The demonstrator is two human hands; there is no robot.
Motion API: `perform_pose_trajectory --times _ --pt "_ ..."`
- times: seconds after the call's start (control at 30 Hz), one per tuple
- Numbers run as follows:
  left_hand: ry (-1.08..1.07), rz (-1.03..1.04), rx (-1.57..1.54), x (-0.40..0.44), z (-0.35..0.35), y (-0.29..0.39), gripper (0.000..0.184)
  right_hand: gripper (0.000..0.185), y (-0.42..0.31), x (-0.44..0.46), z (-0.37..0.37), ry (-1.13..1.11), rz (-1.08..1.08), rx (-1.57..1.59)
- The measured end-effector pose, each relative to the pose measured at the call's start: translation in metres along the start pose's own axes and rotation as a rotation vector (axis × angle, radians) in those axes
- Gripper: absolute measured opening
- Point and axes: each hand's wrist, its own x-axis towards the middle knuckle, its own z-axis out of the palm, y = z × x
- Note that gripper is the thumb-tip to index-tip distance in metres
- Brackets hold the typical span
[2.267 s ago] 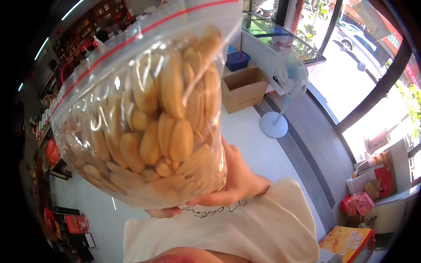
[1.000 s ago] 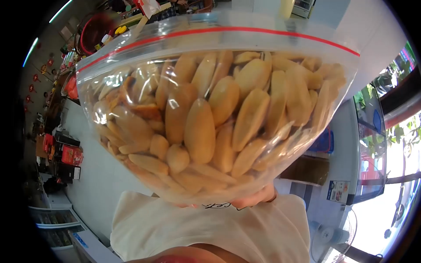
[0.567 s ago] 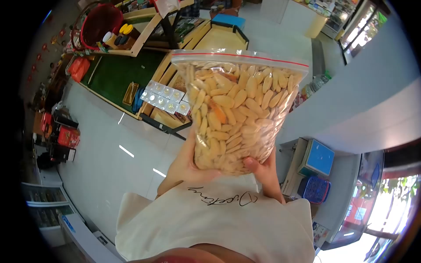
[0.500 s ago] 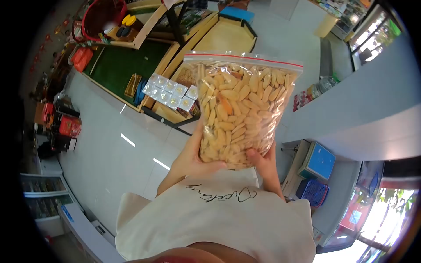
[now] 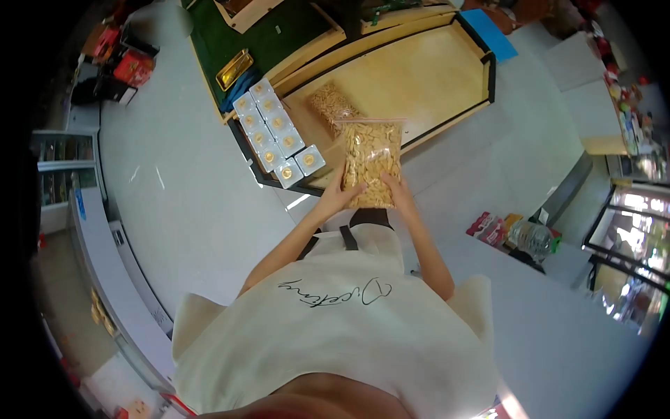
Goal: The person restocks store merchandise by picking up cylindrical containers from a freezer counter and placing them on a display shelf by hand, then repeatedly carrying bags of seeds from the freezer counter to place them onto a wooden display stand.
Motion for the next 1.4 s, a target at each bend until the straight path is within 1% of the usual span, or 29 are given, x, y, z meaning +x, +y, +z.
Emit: perform_pose_trajectory --times 0.03,0.07,0.1,0.13,0.23,0.27,0.33,0.37,0.47,0.5,0.6,0.63,0.73,0.77,0.83,0.87,0.9,0.93,0.97,1.0,1.07,1.1,1.13,1.2,1.27,1.3,1.33,1.37,1.4 --pt "0.077 -0.026 -0.022 0.028 0.005 -0.01 0.082 0.053 -0.011 0.033 -0.011 -0.066 0.019 0.033" --pt "0.149 -0.045 -0.04 0.054 0.003 -0.023 0.079 0.055 -0.024 0.062 -0.018 -0.13 0.119 0.057" --pt "0.212 0.069 0.105 0.081 -0.006 -0.056 0.076 0.056 -0.037 0.09 -0.029 -0.19 0.23 0.08" --pt "0.252 0.025 0.029 0.102 -0.006 -0.071 0.075 0.058 -0.046 0.115 -0.041 -0.245 0.355 0.098" --pt "0.389 -0.138 -0.215 0.156 -0.002 -0.084 0.072 0.058 -0.053 0.191 -0.062 -0.259 0.293 -0.142" --pt "0.424 -0.133 -0.206 0.18 -0.007 -0.098 0.072 0.057 -0.053 0.218 -0.065 -0.243 0.265 -0.21" --pt "0.488 -0.133 -0.188 0.22 -0.024 -0.137 0.073 0.059 -0.044 0.262 -0.071 -0.23 0.263 -0.178" --pt "0.469 -0.251 -0.241 0.235 -0.031 -0.125 0.074 0.059 -0.044 0.284 -0.071 -0.225 0.263 -0.166" --pt "0.603 -0.038 -0.155 0.293 -0.052 -0.137 0.078 0.064 -0.052 0.365 -0.079 -0.224 0.254 -0.393" --pt "0.585 0.001 -0.049 0.31 -0.063 -0.146 0.074 0.073 -0.052 0.394 -0.082 -0.243 0.288 -0.419" --pt "0.536 -0.262 -0.141 0.329 -0.074 -0.124 0.068 0.083 -0.076 0.427 -0.054 -0.129 0.25 -0.574" --pt "0.524 -0.328 -0.141 0.334 -0.076 -0.112 0.064 0.087 -0.082 0.437 -0.049 -0.201 0.255 -0.693" --pt "0.327 -0.242 -0.993 0.338 -0.08 -0.198 0.062 0.076 -0.05 0.474 -0.042 -0.175 0.133 -0.943" --pt "0.33 -0.12 -0.794 0.327 -0.065 -0.199 0.058 0.073 -0.044 0.484 -0.046 -0.208 0.145 -0.884" --pt "0.273 -0.144 -0.321 0.274 -0.038 -0.157 0.048 0.065 -0.036 0.492 -0.05 -0.274 0.171 -0.772" --pt "0.211 -0.271 -0.047 0.247 -0.03 -0.125 0.043 0.063 -0.036 0.494 -0.046 -0.239 0.187 -0.82" --pt "0.142 -0.066 -0.062 0.227 -0.019 -0.186 0.035 0.06 -0.041 0.494 -0.039 -0.205 0.19 -0.869" --pt "0.182 -0.109 0.02 0.199 -0.01 -0.166 0.03 0.058 -0.043 0.495 -0.031 -0.173 0.191 -0.915" --pt "0.187 -0.137 0.013 0.169 -0.002 -0.175 0.028 0.057 -0.042 0.495 -0.028 -0.183 0.192 -0.848" --pt "0.133 -0.195 0.219 0.14 -0.001 -0.164 0.033 0.057 -0.039 0.495 -0.033 -0.194 0.195 -0.781" --pt "0.107 -0.329 0.252 0.08 -0.003 -0.147 0.032 0.058 -0.017 0.51 -0.05 -0.235 0.08 -0.735" --pt "0.112 -0.389 0.209 0.052 -0.011 -0.135 0.031 0.059 -0.01 0.509 -0.051 -0.079 0.038 -0.778" --pt "0.142 -0.387 0.284 0.02 -0.017 -0.158 0.032 0.061 -0.004 0.5 -0.044 0.077 -0.008 -0.817" --pt "0.178 -0.597 0.342 -0.037 -0.044 -0.162 0.038 0.058 -0.01 0.454 0.007 0.619 -0.086 -1.459" --pt "0.196 -0.742 0.635 -0.098 -0.07 -0.195 0.042 0.056 -0.002 0.405 0.06 0.554 -0.351 -1.51" --pt "0.183 -0.804 0.675 -0.124 -0.092 -0.185 0.043 0.055 0.007 0.379 0.084 0.515 -0.486 -1.526" --pt "0.197 -0.842 0.684 -0.134 -0.114 -0.18 0.042 0.054 0.013 0.369 0.103 0.365 -0.654 -1.462" --pt "0.329 -0.829 0.659 -0.149 -0.131 -0.184 0.04 0.053 0.021 0.356 0.124 0.213 -0.814 -1.387" --pt "0.545 -0.762 0.606 -0.181 -0.151 -0.185 0.036 0.052 0.036 0.323 0.155 0.069 -0.969 -1.297"
